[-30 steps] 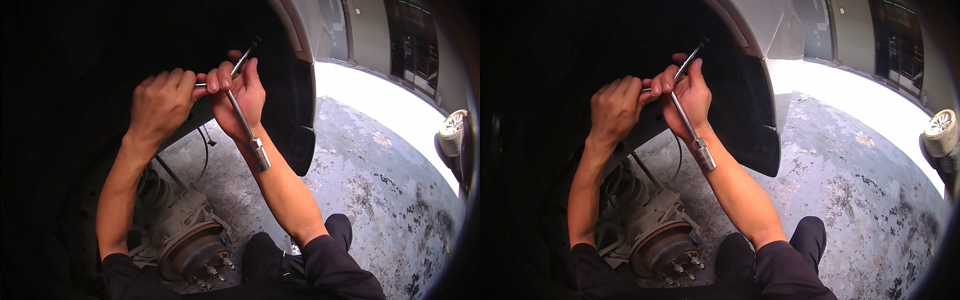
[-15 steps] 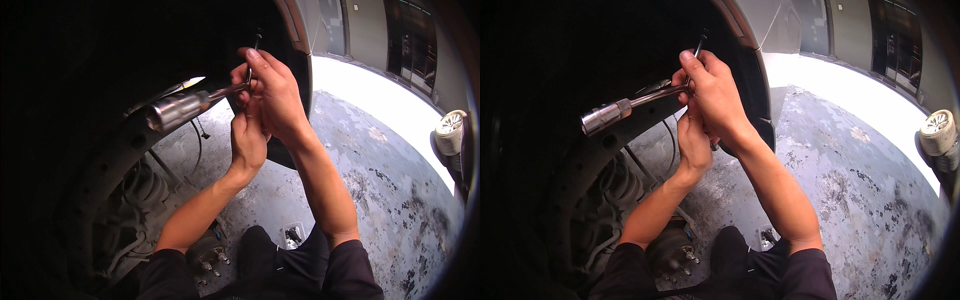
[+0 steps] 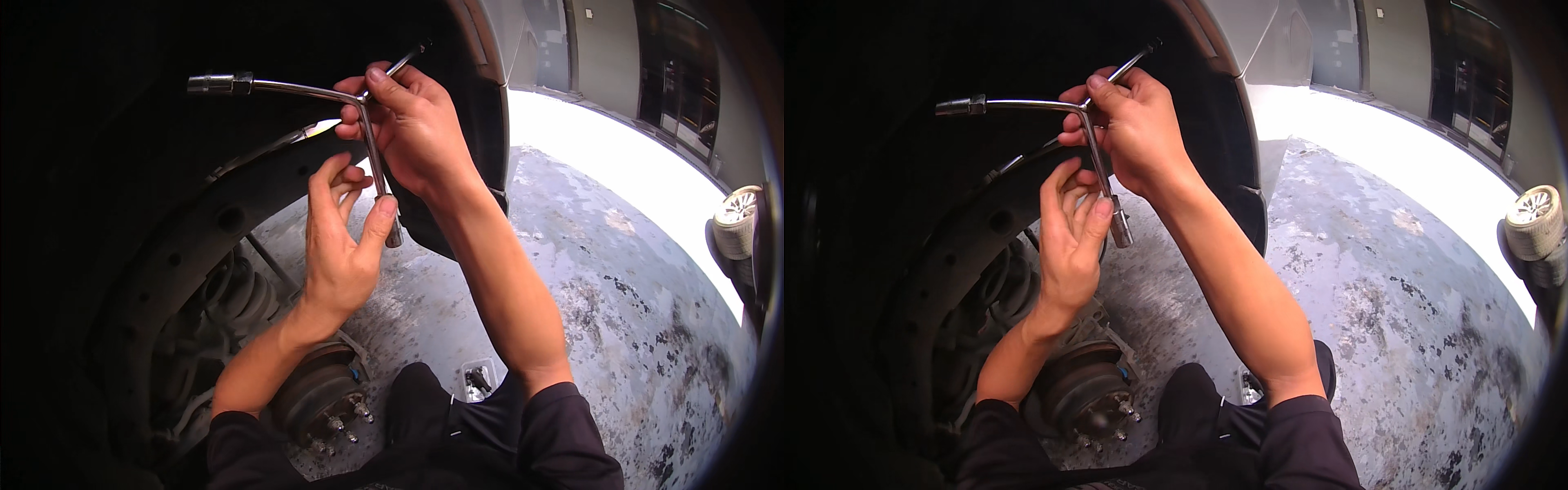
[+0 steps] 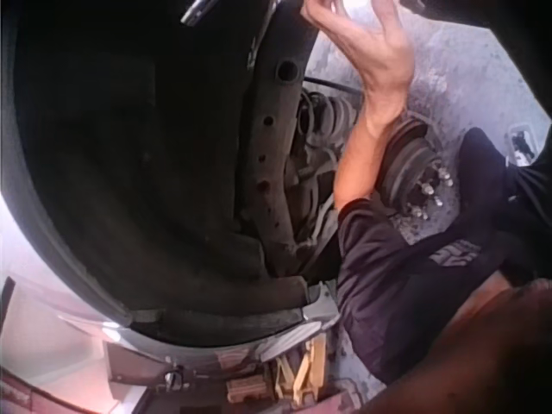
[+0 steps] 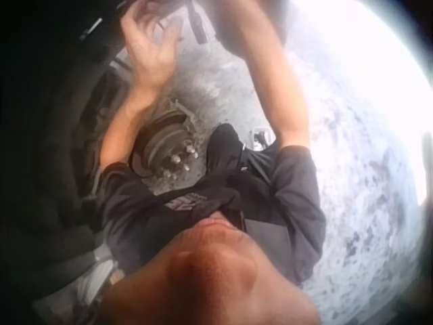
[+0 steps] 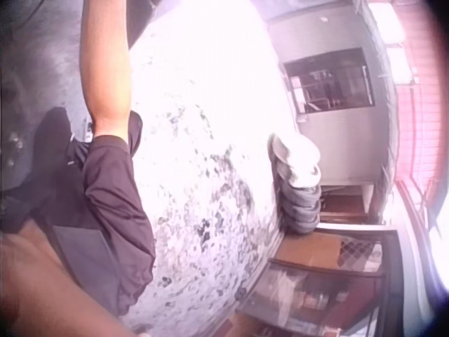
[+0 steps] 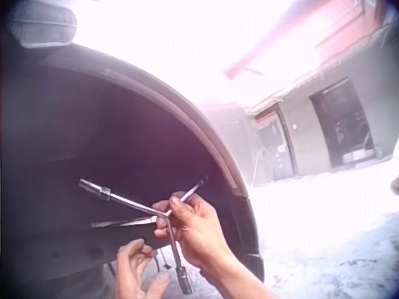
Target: The person uses a T-handle socket wrench to loosen and remove bolts securing a black plastic wheel well liner. After removing the bolts, the person pulls the liner away from the vehicle's wheel arch to expose the brake assembly.
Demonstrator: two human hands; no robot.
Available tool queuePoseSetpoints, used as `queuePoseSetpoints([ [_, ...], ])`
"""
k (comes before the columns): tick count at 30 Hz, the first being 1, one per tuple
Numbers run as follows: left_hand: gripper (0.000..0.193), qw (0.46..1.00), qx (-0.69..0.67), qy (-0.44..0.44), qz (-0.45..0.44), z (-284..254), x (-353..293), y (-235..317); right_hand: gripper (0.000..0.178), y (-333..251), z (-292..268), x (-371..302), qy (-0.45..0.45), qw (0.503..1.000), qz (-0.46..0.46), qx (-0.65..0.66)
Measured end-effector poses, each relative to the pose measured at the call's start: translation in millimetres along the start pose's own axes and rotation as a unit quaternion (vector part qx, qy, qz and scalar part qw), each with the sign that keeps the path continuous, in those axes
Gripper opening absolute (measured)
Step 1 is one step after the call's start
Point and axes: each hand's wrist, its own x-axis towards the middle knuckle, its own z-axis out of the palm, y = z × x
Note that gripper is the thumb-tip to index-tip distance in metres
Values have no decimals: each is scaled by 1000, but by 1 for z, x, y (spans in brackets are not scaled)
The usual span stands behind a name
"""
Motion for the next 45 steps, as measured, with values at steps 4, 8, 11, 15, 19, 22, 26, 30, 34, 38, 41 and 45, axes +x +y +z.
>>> queuePoseSetpoints([
  [4,54,884,337,63,317,-64,17,31,17,5,8,-5,13,1000,0,12],
  [8,42,740,565,-17,364,-76,48,67,16,17,12,-11,23,999,-5,31],
  [11,34,686,630,-68,358,-76,67,70,16,20,12,-6,31,999,-13,39],
  [15,27,636,672,-71,374,-77,81,68,16,22,9,-2,31,998,-28,47],
  [19,20,609,685,-50,397,-71,82,80,19,26,9,1,42,996,-48,67],
  [22,21,628,679,-71,375,-64,74,96,21,30,9,2,53,993,-67,82],
  [26,23,625,616,-143,458,-54,74,99,23,40,8,10,55,985,-115,116],
  [30,15,600,684,-136,393,-36,70,99,22,42,0,17,56,985,-113,119],
  [34,9,495,795,-68,344,-46,86,83,21,36,7,18,59,994,-62,65],
  [38,33,534,752,-93,375,-64,100,81,22,20,15,18,108,993,-2,-46],
  [41,34,639,652,-139,384,-81,121,74,22,9,17,13,111,989,38,-90],
  [45,27,881,429,-189,65,-119,148,19,25,5,18,14,54,990,99,-80],
])
